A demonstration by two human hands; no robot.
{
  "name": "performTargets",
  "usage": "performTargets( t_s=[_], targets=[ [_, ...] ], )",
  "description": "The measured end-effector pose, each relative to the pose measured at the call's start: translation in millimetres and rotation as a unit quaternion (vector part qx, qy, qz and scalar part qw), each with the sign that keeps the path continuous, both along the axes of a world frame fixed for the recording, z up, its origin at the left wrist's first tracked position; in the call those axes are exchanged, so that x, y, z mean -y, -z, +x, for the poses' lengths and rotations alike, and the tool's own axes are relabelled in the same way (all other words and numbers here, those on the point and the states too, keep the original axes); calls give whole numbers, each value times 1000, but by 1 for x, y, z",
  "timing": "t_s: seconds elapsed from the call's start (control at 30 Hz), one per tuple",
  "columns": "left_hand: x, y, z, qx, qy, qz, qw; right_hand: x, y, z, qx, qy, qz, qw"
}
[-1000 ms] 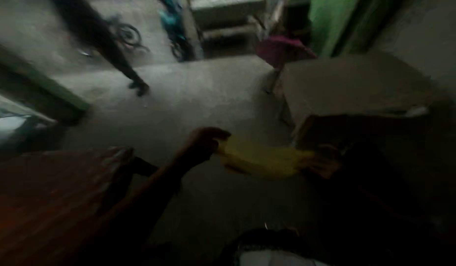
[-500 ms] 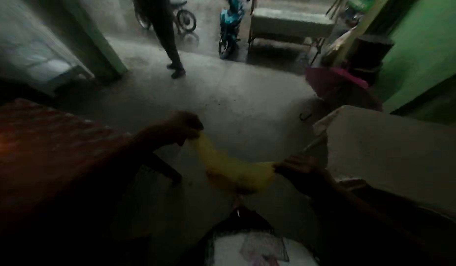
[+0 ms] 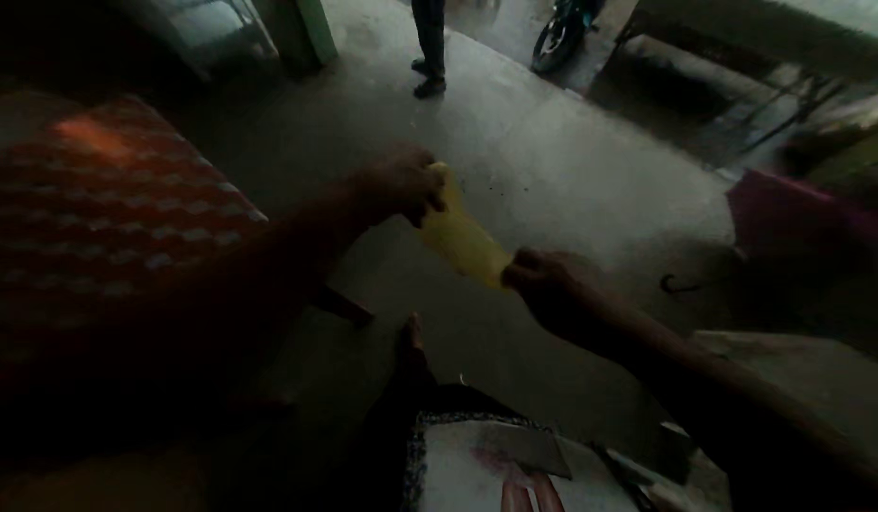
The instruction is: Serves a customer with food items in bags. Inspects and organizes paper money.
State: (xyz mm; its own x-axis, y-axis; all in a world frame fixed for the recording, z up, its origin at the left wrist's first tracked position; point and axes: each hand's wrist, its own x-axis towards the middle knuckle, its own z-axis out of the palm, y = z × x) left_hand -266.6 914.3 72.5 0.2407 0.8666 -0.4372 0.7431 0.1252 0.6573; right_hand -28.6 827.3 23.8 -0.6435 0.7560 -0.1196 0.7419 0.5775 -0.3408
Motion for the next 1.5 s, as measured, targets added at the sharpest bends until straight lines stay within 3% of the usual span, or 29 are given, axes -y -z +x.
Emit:
performTargets(
  t_s=[0.07,0.17,0.27,0.33,0.4,0.47,0.53,0.6,0.7,0.83,0.97,1.1,1.2,1.27,1.37,1.43,1.5],
  targets=[
    [-26,2,6,143,22,-18,989,-54,6,-23,-80,-50,81,992],
    [-84,7,-6,204,76,25,976,-136,0,-50,-112,-12,123,986],
    [-153,7,-35,304,-5,-17,952,-206,-25,-68,-168,21,-9,986],
    [-188,6,-48,354,-42,-67,932,-245,-45,-81,-225,20,-154,962],
    [-221,7,-56,377,-37,-83,922,-285,-58,-91,-272,-4,-234,933],
    [-254,14,-63,395,-10,-81,915,-319,-65,-98,-303,-47,-181,934],
    [-291,22,-72,413,22,-92,906,-356,-63,-103,-320,-55,-18,946],
    [-326,27,-83,437,37,-88,894,-402,-53,-107,-340,-26,125,932],
    [-382,20,-97,455,23,-16,890,-483,-37,-116,-419,14,152,895],
    [-441,4,-104,396,25,74,915,-580,-17,-142,-540,4,-57,840],
    [-498,-11,-123,174,-15,223,959,-664,-21,-176,-515,-13,-157,843],
    [-549,4,-155,0,-32,449,893,-735,-23,-220,-457,42,-331,824],
    [-585,21,-186,-38,-4,510,859,-779,-8,-257,-427,22,-398,812],
    [-608,22,-211,-23,-12,472,881,-800,-5,-278,-439,0,-366,821],
    [-642,11,-253,125,-66,294,945,-824,1,-301,-501,-79,-242,827],
    [-669,5,-282,258,-105,164,946,-831,4,-316,-511,-125,-138,839],
    [-697,3,-305,362,-136,85,918,-835,1,-338,-473,-113,26,873]
  ],
)
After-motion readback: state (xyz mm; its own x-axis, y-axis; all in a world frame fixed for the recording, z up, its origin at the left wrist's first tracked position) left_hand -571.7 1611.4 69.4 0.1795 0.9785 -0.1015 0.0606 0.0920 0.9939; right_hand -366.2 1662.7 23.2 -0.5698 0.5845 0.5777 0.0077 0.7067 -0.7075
